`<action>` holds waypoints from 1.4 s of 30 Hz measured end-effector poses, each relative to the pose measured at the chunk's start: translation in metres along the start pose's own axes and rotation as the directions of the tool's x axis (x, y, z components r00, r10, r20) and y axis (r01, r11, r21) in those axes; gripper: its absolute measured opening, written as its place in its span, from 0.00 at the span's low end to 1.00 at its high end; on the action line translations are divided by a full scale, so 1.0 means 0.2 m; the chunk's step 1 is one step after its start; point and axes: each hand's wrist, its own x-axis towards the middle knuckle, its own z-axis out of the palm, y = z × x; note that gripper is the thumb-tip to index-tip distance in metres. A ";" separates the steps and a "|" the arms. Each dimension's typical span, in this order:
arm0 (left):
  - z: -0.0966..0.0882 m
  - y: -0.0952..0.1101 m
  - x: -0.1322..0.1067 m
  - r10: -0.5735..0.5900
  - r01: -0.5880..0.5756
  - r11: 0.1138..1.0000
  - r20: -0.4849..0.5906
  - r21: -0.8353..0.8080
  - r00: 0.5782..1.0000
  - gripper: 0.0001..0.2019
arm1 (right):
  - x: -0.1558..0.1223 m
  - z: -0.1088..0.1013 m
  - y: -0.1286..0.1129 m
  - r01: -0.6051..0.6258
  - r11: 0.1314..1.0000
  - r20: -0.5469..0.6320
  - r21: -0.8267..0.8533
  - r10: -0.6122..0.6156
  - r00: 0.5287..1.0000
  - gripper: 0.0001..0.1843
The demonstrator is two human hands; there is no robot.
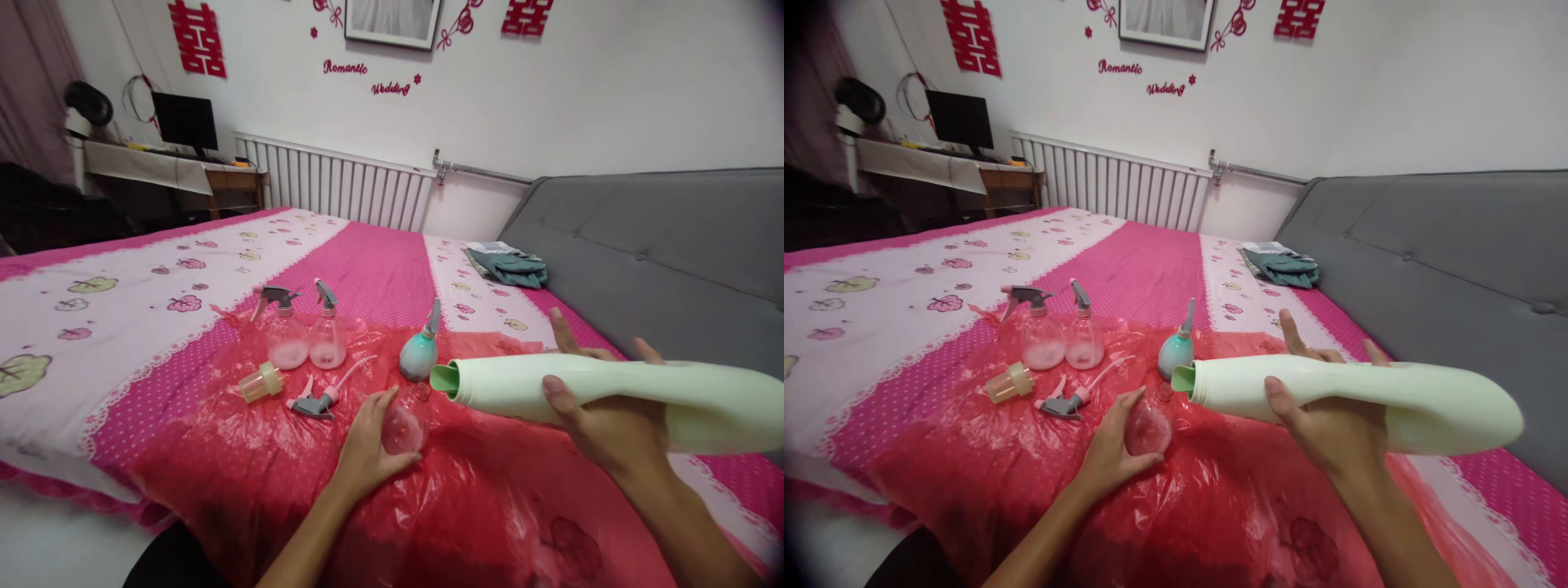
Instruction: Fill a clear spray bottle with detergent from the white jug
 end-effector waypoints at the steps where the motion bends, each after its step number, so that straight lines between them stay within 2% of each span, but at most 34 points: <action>1: 0.00 0.00 0.00 0.001 -0.001 1.000 0.000 -0.003 1.000 0.49 | 0.00 0.00 0.00 0.007 1.000 -0.006 -0.006 -0.007 1.000 0.40; 22: 0.01 -0.01 0.00 0.017 -0.017 1.000 -0.011 -0.003 1.000 0.49 | 0.01 0.01 -0.03 -0.012 0.999 -0.028 -0.043 0.011 1.000 0.38; 29: 0.01 0.00 0.00 0.008 -0.008 1.000 -0.015 -0.010 1.000 0.49 | 0.01 0.00 -0.01 -0.006 1.000 0.021 -0.025 0.007 1.000 0.39; 35: 0.01 0.00 0.00 0.009 -0.009 1.000 -0.006 -0.009 1.000 0.50 | 0.00 -0.01 -0.02 -0.023 1.000 -0.016 -0.019 0.022 1.000 0.39; 42: 0.00 0.00 0.00 0.011 -0.011 1.000 -0.002 -0.013 1.000 0.49 | 0.01 -0.02 -0.02 -0.046 0.999 0.047 -0.020 0.047 0.998 0.39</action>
